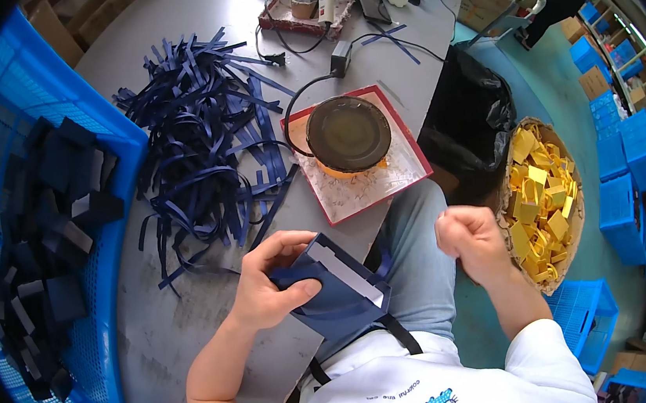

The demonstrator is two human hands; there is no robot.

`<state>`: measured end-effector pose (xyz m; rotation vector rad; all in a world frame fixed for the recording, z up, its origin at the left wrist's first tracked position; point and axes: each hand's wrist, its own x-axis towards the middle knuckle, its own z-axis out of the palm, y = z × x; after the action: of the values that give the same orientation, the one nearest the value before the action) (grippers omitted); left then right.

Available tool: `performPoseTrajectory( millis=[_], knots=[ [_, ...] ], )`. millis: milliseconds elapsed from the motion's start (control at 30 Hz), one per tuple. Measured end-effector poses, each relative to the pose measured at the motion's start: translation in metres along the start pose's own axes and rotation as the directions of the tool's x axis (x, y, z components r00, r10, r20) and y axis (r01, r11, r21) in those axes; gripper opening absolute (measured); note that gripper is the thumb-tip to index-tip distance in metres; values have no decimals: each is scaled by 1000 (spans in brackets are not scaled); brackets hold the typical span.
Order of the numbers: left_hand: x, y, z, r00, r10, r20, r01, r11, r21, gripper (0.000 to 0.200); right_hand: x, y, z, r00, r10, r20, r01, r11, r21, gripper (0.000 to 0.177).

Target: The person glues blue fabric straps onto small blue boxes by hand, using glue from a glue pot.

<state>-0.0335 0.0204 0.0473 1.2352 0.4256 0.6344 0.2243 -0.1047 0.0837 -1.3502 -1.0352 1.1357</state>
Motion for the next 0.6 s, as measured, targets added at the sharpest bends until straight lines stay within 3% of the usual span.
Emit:
performPoseTrajectory(
  millis=[67,133,167,200,233,300,333,400,433,467,500,533,567,600],
  knots=[
    [1,-1,2,1000,-4,-26,5,999,50,48,-8,15,1,992,124,7,-123,992,-34,42],
    [0,-1,2,994,-26,-102,47,977,206,49,-16,22,9,970,240,40,-217,928,-304,32],
    [-1,-3,1,991,-29,-132,60,970,235,51,-18,22,10,964,235,121,-181,920,-347,22],
    [1,-2,4,991,5,-137,25,975,219,50,-21,29,9,969,137,206,-40,907,-419,17],
    [2,0,7,989,3,-145,28,977,212,49,-28,31,7,964,142,227,25,798,-602,20],
    [0,-3,5,987,27,-158,9,975,222,48,-38,56,-9,970,211,125,-80,754,-652,22],
    [-1,-3,6,988,29,-153,2,980,200,48,-44,85,-28,960,280,-11,-246,823,-512,28],
    [-2,-5,8,988,35,-151,-9,986,166,51,-71,152,-75,851,327,-412,-522,614,-592,29],
    [-2,-5,10,988,32,-152,-6,985,170,53,-95,187,-93,816,210,-538,-572,421,-704,30],
    [-3,-4,11,987,30,-157,-2,984,177,54,-133,235,-112,807,224,-547,-590,243,-770,30],
    [-3,-4,12,989,28,-144,-1,982,187,54,-162,228,-101,669,334,-665,-734,154,-661,28],
    [-2,-4,13,991,33,-128,-6,979,202,54,-198,249,-99,519,577,-631,-767,-12,-642,29],
    [-2,-5,14,993,34,-112,-9,976,216,54,-234,279,-89,453,689,-565,-674,-149,-723,29],
    [-1,-8,15,996,31,-87,-13,980,197,49,-247,265,-66,336,861,-383,-507,-177,-843,32]
  ],
)
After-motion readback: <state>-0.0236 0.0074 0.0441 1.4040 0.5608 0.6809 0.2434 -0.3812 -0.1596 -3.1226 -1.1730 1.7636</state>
